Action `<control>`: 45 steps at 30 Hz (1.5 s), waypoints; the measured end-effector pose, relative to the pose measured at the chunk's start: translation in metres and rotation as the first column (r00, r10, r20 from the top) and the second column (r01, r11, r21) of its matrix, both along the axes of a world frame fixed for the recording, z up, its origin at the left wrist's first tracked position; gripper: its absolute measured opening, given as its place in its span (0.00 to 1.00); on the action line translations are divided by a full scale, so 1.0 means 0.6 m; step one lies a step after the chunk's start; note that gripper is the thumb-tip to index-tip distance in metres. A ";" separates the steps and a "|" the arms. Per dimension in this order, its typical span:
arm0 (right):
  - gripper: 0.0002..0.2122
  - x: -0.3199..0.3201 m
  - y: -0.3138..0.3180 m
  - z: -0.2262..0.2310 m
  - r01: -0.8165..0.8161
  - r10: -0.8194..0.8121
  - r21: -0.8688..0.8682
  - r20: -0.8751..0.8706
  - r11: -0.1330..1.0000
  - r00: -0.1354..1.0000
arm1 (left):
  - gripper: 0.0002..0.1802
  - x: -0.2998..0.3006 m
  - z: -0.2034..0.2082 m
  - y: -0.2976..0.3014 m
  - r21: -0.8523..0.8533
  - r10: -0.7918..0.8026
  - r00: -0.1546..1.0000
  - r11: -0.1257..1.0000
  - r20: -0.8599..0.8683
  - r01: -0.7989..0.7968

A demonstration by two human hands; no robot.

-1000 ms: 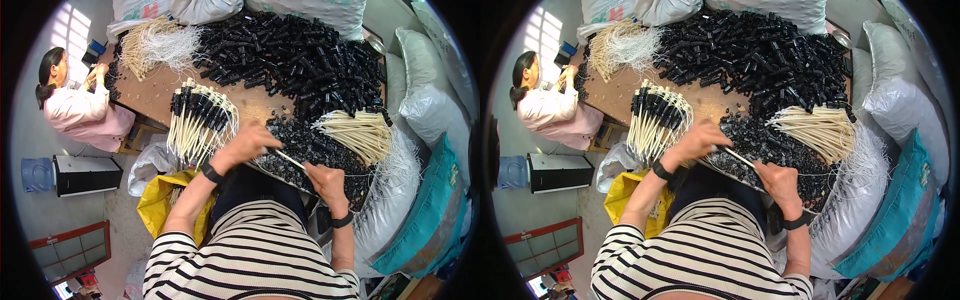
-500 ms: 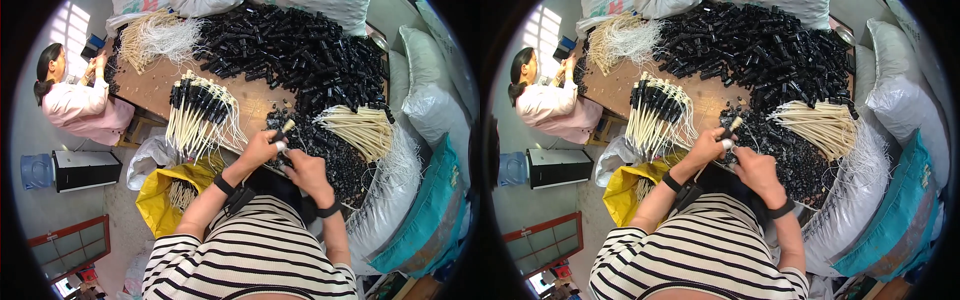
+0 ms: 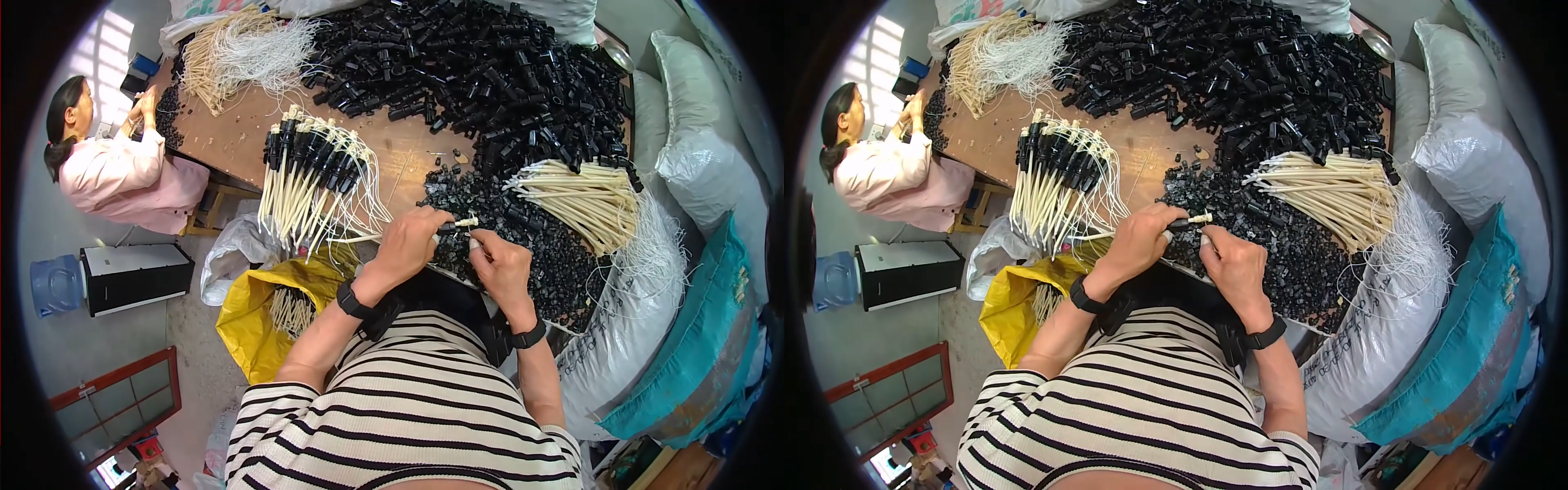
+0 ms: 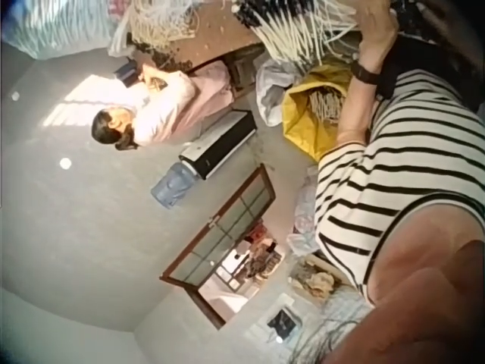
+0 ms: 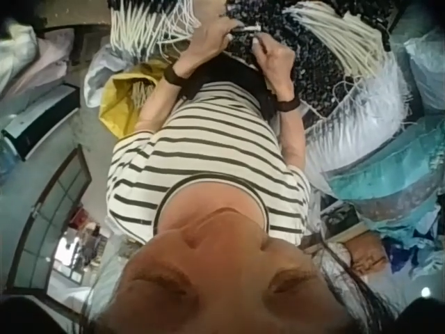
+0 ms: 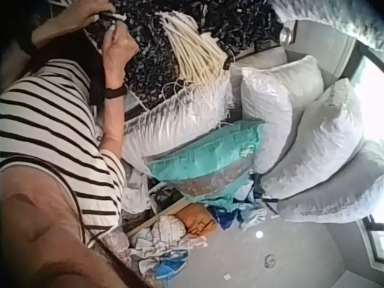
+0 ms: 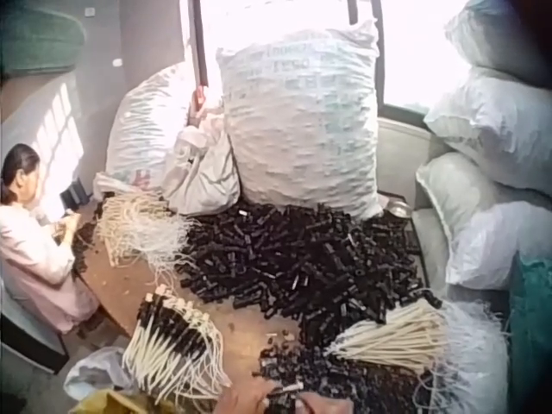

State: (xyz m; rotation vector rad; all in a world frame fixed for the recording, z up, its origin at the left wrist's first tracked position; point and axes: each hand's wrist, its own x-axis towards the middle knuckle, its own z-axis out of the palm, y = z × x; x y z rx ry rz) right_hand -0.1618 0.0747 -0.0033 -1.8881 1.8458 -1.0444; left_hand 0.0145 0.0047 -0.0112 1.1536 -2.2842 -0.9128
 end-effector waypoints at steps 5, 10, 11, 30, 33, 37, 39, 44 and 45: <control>0.04 0.003 0.000 -0.005 -0.018 0.017 0.018 0.033 1.000 0.999 | 0.21 -0.008 -0.001 0.008 -0.016 -0.077 0.997 0.997 0.007 0.077; 0.05 0.002 0.002 0.000 -0.061 0.050 0.098 0.119 0.993 0.992 | 0.22 -0.011 0.004 0.010 -0.049 -0.091 0.996 0.995 0.024 0.092; 0.07 0.004 0.002 -0.001 -0.057 0.046 0.071 0.151 0.996 0.988 | 0.23 -0.012 0.003 0.009 -0.058 -0.090 0.996 0.994 0.021 0.091; 0.08 -0.004 0.000 0.005 -0.221 0.216 0.006 0.183 0.975 0.959 | 0.10 -0.005 0.001 0.004 -0.029 -0.076 0.855 0.997 -0.513 0.072; 0.06 0.000 0.003 0.003 -0.220 0.211 0.031 0.176 0.975 0.961 | 0.10 -0.003 -0.002 0.002 -0.016 -0.131 0.843 0.990 -0.521 0.143; 0.06 -0.003 0.015 -0.008 -0.061 0.038 0.109 0.198 0.992 0.979 | 0.10 0.051 -0.046 -0.028 -0.116 0.025 0.977 0.992 -0.214 -0.051; 0.06 -0.012 0.018 -0.014 -0.047 0.010 0.127 0.273 0.991 0.962 | 0.12 0.105 -0.054 -0.045 -0.149 0.254 0.963 0.960 0.093 -0.239; 0.06 -0.027 0.012 -0.030 -0.062 -0.034 0.284 0.324 0.957 0.946 | 0.11 0.100 -0.044 -0.043 -0.081 0.123 0.991 0.989 -0.054 -0.127; 0.05 -0.026 0.010 -0.036 -0.067 -0.042 0.299 0.343 0.952 0.939 | 0.11 0.080 -0.039 -0.038 -0.152 0.108 0.994 0.982 -0.022 -0.110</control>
